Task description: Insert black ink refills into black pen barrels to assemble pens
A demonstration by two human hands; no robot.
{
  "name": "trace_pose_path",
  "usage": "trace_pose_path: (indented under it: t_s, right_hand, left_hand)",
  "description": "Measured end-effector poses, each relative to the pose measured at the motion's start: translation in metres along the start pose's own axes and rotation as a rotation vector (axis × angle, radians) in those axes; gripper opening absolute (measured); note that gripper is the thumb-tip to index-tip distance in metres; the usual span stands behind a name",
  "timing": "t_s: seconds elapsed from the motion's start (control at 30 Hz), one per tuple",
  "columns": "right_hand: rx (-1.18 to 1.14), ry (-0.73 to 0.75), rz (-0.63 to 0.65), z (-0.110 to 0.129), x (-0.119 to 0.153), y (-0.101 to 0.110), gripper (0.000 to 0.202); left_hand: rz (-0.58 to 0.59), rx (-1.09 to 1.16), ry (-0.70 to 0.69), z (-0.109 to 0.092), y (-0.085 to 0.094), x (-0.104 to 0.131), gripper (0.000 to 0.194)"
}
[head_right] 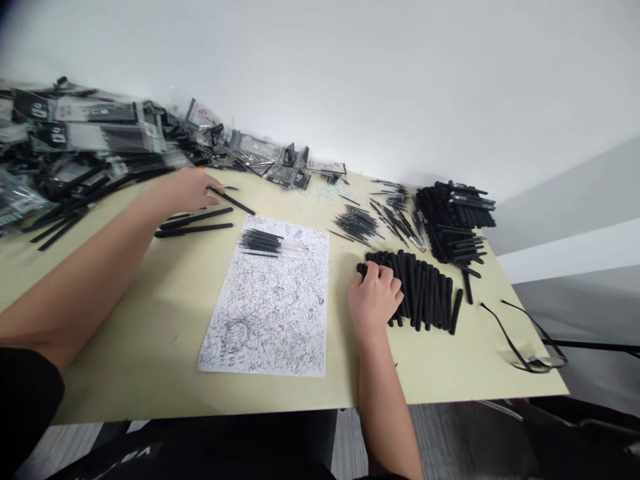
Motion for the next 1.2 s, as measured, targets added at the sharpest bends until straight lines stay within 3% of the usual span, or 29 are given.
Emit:
trace_pose_path:
  t_s: [0.17,0.33,0.47,0.57,0.8,0.9,1.2]
  right_hand:
    - [-0.003,-0.010,0.001,-0.003,0.000,-0.003,0.038]
    - [-0.024,-0.006,-0.009,-0.003,0.000,-0.003,0.038]
    - [-0.042,-0.021,-0.033,-0.004,-0.001,0.000,0.038]
    - [-0.056,-0.036,-0.061,-0.006,-0.002,0.001,0.038]
    - [-0.035,-0.044,-0.044,-0.009,-0.004,0.000,0.034]
    - [0.001,-0.042,0.005,-0.009,-0.005,0.000,0.031]
    - [-0.013,0.006,0.034,-0.005,-0.002,0.000,0.028]
  left_hand:
    - [-0.057,-0.041,-0.007,-0.011,-0.005,0.004,0.038]
    - [-0.040,-0.059,-0.014,-0.017,-0.008,0.007,0.039]
    - [-0.003,-0.046,-0.009,-0.019,0.005,0.011,0.042]
    - [0.002,-0.002,0.050,-0.009,0.017,0.010,0.038]
    - [0.262,0.090,0.038,0.016,0.018,0.006,0.035]
    - [0.328,0.055,0.020,0.009,0.015,0.009,0.037]
    - [0.369,-0.020,-0.064,-0.025,0.019,0.022,0.029]
Point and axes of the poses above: each hand's wrist, its own x-axis away from the middle knuckle, its own y-axis out of the back of the hand, z = x × y, the point moved 3 cm from there along -x, towards the middle knuckle, and after that the axes turned 11 degrees about -z, right-handed, at the moved point
